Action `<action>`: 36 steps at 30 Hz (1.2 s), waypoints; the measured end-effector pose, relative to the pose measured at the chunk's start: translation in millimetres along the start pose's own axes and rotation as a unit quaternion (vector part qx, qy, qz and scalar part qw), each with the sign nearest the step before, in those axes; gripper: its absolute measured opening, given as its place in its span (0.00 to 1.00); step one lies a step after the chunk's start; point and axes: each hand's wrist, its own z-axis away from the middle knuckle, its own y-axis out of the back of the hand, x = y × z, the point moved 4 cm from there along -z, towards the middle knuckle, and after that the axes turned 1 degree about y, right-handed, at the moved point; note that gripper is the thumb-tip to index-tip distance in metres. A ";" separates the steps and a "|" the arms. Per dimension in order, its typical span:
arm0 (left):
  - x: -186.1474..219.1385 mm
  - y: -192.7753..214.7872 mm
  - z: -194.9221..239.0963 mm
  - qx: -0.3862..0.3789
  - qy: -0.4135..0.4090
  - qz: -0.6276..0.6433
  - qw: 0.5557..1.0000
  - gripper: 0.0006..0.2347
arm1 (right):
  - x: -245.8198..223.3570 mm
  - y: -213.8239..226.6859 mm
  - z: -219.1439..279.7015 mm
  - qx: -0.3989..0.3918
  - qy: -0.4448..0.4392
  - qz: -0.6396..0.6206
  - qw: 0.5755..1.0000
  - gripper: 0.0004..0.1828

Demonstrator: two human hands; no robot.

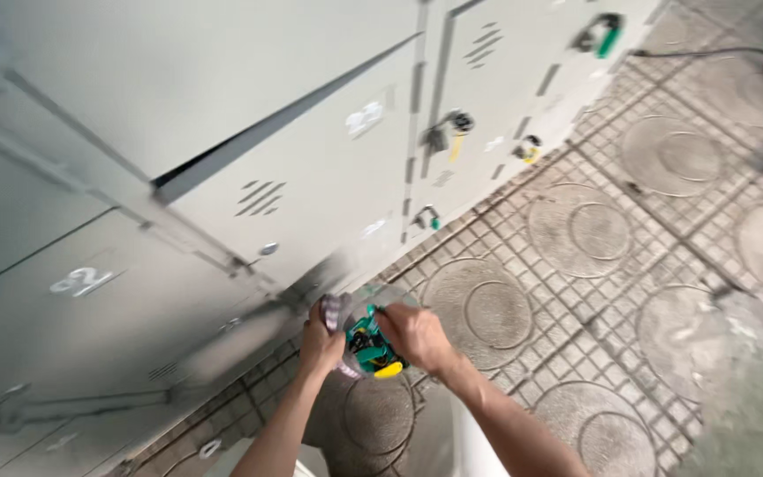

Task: The person wipes the exterior of metal lockers with a cloth and inserts keys into several locker locks while holding a container of keys.

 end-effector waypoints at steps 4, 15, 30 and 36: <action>57.9 -24.7 2.8 0.009 -0.106 0.030 0.994 0.29 | -11.1 58.1 34.4 0.096 0.121 0.057 0.986 0.18; 208.7 -8.6 16.8 0.020 -0.142 -0.020 0.989 0.31 | 21.7 210.8 -39.1 0.267 0.056 -0.026 0.962 0.13; 304.2 -30.6 -34.6 -0.043 -0.123 -0.003 0.992 0.36 | 56.0 234.9 -190.5 0.101 -0.113 -0.307 0.940 0.24; 293.0 -29.5 -44.0 -0.031 -0.153 0.023 0.988 0.35 | 69.3 225.4 -202.3 0.104 -0.147 -0.327 0.928 0.17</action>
